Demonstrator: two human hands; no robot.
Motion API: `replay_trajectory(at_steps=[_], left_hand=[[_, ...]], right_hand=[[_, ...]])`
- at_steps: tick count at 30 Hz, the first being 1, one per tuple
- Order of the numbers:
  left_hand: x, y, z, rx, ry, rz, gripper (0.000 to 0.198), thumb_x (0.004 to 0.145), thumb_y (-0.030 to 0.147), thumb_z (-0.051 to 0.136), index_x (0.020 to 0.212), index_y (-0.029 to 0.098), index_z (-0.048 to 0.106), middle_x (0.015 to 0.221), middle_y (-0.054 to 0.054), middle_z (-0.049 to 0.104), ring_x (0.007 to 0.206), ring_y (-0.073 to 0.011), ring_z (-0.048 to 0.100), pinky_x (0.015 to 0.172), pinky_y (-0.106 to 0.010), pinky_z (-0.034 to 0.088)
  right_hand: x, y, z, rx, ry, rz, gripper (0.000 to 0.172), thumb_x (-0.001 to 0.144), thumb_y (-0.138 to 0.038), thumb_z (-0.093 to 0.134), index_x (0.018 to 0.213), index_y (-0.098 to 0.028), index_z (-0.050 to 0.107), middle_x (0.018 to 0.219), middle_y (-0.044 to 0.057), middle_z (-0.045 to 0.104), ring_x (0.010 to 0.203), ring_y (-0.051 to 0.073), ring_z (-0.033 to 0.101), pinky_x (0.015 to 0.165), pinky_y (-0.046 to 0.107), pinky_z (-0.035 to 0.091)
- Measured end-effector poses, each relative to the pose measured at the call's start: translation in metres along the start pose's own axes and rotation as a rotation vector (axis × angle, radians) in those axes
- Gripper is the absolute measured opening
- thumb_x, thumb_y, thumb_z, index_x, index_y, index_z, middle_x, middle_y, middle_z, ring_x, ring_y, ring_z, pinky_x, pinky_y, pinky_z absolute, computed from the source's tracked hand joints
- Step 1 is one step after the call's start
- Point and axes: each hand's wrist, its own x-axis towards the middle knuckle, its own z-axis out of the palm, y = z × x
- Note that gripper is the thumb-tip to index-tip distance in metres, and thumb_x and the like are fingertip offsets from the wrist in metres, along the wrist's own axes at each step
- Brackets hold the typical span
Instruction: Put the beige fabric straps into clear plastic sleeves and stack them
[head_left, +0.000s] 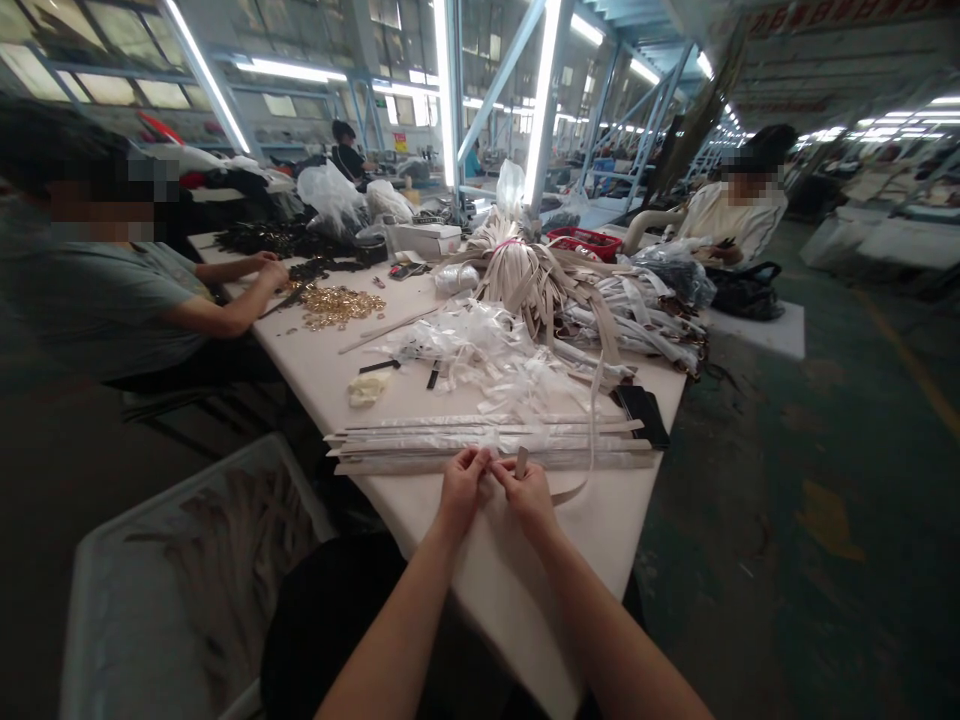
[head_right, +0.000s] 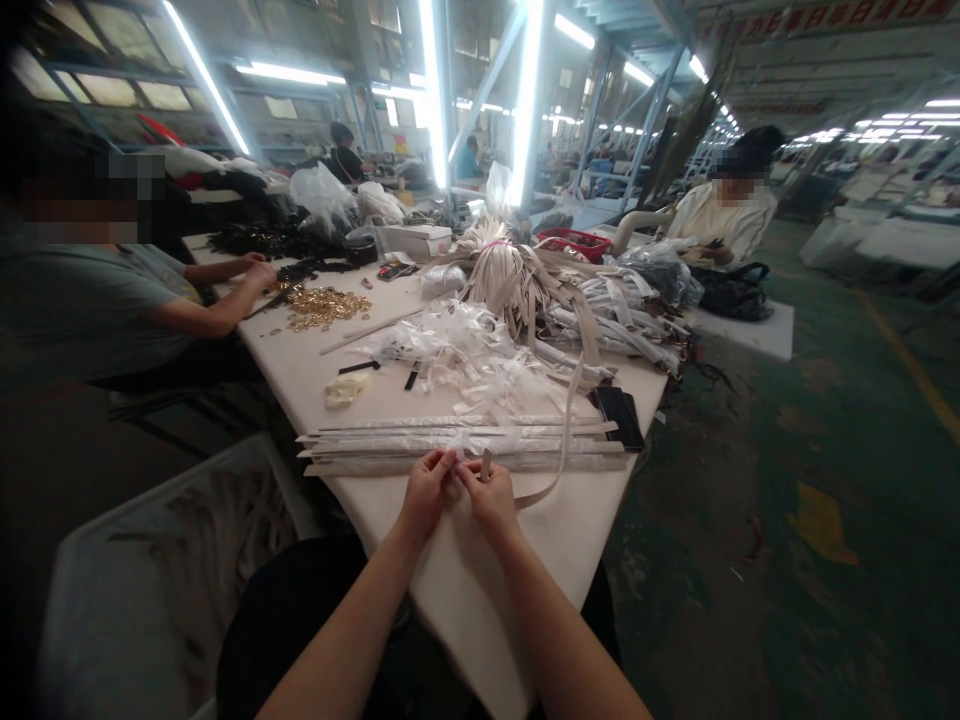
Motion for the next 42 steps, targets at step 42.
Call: replay_trajectory(at_steps=[42], left_hand=[[0.006,-0.002,-0.002,-0.273,0.146,-0.026,0.03,0.069,0.029,0.087,0.092,0.014,0.074,0.089,-0.008,0.076,0.081,-0.0167,0.072,0.08,-0.029,0.056]], right_hand=[[-0.016,-0.005,0.004,0.291,-0.418,0.273,0.04,0.09,-0.062,0.051,0.09,-0.022,0.057,0.064,-0.005,0.047,0.042,0.007,0.027,0.038,0.02,0.019]])
